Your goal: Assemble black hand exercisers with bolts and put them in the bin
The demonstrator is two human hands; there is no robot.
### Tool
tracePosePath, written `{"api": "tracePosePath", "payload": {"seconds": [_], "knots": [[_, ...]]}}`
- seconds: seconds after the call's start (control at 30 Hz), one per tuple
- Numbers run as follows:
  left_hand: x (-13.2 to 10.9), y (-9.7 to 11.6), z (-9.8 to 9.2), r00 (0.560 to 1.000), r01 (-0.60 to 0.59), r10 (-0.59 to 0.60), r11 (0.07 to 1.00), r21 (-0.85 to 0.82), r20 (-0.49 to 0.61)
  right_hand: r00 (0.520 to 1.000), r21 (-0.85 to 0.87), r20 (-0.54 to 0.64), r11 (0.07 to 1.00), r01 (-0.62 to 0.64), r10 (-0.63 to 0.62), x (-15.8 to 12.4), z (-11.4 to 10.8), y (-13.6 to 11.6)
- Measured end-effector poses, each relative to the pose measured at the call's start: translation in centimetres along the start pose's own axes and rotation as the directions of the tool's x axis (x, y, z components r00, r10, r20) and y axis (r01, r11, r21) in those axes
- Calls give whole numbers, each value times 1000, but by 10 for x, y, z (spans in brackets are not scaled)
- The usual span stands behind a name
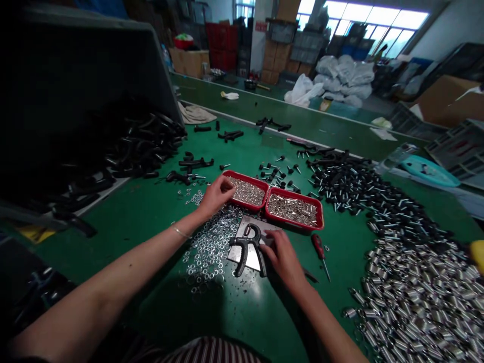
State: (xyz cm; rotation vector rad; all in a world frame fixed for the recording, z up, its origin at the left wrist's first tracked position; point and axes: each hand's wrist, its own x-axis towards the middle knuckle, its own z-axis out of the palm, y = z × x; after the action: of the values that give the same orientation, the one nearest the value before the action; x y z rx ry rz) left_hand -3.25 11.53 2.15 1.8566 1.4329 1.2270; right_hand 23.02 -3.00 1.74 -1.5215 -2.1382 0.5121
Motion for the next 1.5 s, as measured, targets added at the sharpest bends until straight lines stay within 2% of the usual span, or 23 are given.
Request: {"api": "tracePosePath", "payload": {"seconds": [0.07,0.17,0.23,0.3,0.33,0.43,0.5,0.53,0.6,0.7,0.77,0.83,0.9,0.97,1.07,1.13,1.23,1.3,1.33,1.43,1.5], "knots": [[-27,5,-12,998,52,-44,987,-155,55,991,-81,-64,989,-121,116,-42,-18,17],[-58,9,-23,984,151,-118,952,-267,136,958,-211,54,941,-265,282,-117,-33,36],[-68,12,-23,974,196,-153,940,-278,167,893,-184,115,893,-411,434,-152,-34,39],[-71,16,-18,967,223,-175,934,-280,185,824,-74,181,843,-533,537,-165,-35,33],[-71,17,-16,963,239,-188,928,-285,195,803,3,203,820,-572,560,-163,-36,27],[-72,20,-12,942,302,-231,902,-310,245,794,258,221,751,-607,566,-141,-47,8],[-76,20,-15,934,320,-241,892,-319,264,785,346,270,705,-619,557,-122,-54,-5],[-79,19,-17,934,321,-241,890,-322,265,790,350,303,709,-612,533,-114,-56,-10],[-86,18,-20,935,324,-247,887,-329,256,836,295,314,790,-537,450,-97,-57,-19],[-93,18,-20,924,365,-286,857,-364,254,936,175,193,928,-328,294,-74,-52,-28],[-94,20,-18,912,400,-315,826,-397,265,964,120,118,960,-253,239,-61,-46,-32],[-93,22,-15,900,426,-330,806,-412,284,963,44,128,969,-243,236,-50,-38,-33],[-93,22,-12,896,430,-331,811,-396,296,941,-21,225,967,-254,252,-45,-33,-32],[-95,19,-10,900,415,-316,834,-365,301,920,3,305,966,-260,247,-43,-31,-31],[-98,14,-8,906,383,-281,861,-333,315,947,110,218,959,-262,234,-43,-31,-30],[-98,13,-6,905,367,-260,876,-313,336,945,79,177,954,-290,273,-43,-31,-27],[-94,17,0,917,283,-195,933,-224,347,907,96,279,931,-353,315,-43,-27,-16],[-88,22,6,928,196,-133,968,-153,348,886,260,331,871,-417,325,-47,-23,-10],[-85,25,9,930,162,-106,978,-131,352,876,363,334,810,-460,347,-51,-21,-9],[-75,29,22,926,105,-60,989,-101,371,802,631,333,514,-581,496,-64,-12,-12],[-70,29,31,924,93,-61,994,-66,376,746,746,354,310,-589,564,-71,-4,-17]]}}
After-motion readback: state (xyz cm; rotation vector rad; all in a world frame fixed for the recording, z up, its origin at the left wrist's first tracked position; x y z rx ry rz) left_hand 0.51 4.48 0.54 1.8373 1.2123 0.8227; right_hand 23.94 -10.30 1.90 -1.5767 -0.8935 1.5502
